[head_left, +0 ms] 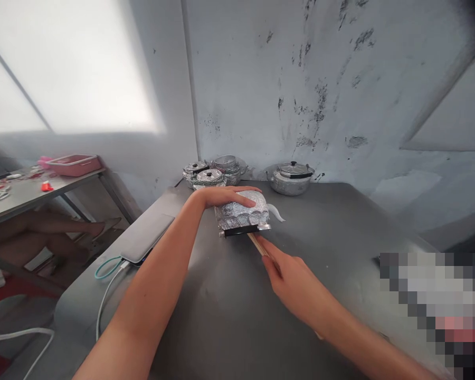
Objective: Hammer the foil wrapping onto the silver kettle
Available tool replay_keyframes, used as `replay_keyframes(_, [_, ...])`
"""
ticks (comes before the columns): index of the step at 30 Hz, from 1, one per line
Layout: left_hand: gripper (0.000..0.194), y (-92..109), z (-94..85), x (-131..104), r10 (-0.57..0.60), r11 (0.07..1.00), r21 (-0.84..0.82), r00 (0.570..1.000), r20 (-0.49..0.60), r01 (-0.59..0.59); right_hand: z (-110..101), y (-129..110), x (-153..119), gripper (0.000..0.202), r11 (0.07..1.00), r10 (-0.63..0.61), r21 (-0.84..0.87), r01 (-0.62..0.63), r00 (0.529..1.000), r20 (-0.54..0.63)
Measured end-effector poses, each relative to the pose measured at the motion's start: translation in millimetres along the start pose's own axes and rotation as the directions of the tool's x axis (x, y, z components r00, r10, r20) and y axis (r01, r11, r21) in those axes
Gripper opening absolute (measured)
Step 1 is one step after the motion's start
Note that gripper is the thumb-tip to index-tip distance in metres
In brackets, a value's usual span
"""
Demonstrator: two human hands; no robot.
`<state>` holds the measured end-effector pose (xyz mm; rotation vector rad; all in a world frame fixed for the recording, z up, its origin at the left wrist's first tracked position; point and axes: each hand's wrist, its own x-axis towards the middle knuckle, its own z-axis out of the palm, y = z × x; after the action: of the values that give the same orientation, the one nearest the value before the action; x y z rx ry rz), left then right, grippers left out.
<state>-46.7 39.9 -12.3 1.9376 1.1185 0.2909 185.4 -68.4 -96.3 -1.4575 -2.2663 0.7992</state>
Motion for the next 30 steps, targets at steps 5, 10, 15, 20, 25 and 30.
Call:
replay_keyframes(5, [0.074,-1.8,-0.6,1.3,-0.009,1.000,-0.001,1.000,0.001,0.009,1.8,2.2,-2.3,0.056,1.000,-0.002,0.011,0.002,1.000,-0.023])
replay_keyframes(10, [0.073,-3.4,-0.3,1.3,-0.006,1.000,-0.006,1.000,-0.009,0.006,7.8,6.6,-3.1,0.058,0.999,-0.025,0.025,0.025,1.000,-0.012])
replay_keyframes(15, [0.076,-3.8,0.5,2.7,-0.023,0.999,-0.031,1.000,0.005,0.023,7.1,5.7,-2.3,0.058,1.000,-0.021,0.020,0.022,1.000,-0.023])
replay_keyframes(20, [0.076,-3.4,0.9,2.1,-0.017,0.999,-0.049,1.000,-0.005,0.017,2.5,1.4,-0.3,0.058,0.998,-0.042,-0.052,0.041,0.999,-0.021])
replay_keyframes(25, [0.074,-5.2,0.4,2.0,-0.012,0.998,-0.063,1.000,-0.005,0.012,1.2,2.0,-0.5,0.058,0.997,-0.034,-0.071,0.029,0.998,-0.061])
replay_keyframes(30, [0.073,-6.9,-0.5,3.6,-0.009,0.998,-0.065,1.000,-0.001,0.008,5.1,6.6,-2.9,0.060,0.999,-0.030,-0.034,0.029,0.999,-0.029])
